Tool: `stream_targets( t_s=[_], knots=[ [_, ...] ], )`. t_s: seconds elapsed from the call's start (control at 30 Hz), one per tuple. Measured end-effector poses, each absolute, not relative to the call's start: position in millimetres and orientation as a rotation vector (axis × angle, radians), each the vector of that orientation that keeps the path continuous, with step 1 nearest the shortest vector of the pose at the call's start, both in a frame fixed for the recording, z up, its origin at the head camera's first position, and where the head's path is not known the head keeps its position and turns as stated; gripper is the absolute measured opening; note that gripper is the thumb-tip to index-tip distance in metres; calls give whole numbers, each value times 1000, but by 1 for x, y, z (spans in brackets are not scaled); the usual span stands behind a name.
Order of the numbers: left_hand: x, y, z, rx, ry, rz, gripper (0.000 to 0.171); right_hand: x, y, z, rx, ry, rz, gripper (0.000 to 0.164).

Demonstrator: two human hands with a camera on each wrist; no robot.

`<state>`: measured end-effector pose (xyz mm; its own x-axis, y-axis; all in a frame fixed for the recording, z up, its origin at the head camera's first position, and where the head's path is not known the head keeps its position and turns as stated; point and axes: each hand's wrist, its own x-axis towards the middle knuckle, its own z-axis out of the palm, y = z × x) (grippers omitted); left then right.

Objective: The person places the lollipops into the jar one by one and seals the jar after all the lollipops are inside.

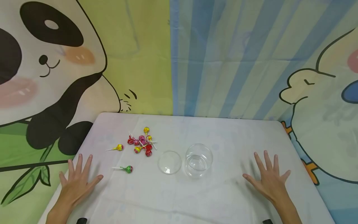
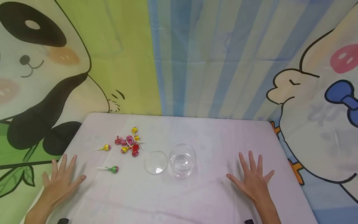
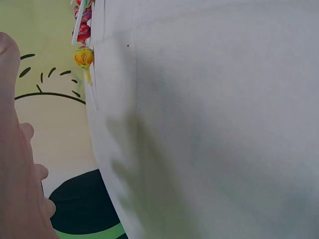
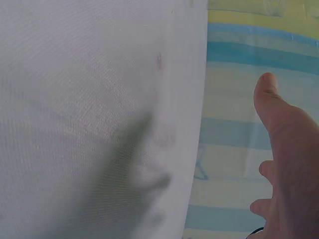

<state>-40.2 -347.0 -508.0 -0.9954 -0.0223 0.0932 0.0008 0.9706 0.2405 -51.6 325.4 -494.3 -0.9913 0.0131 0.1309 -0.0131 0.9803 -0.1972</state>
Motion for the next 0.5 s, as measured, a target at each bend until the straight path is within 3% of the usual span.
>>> stream_targets(
  t_s=[0.5],
  knots=[
    [-43, -343, -513, 25, -3115, -335, 96, -49, 325, -499, -13, -2995, 329, 101]
  ],
)
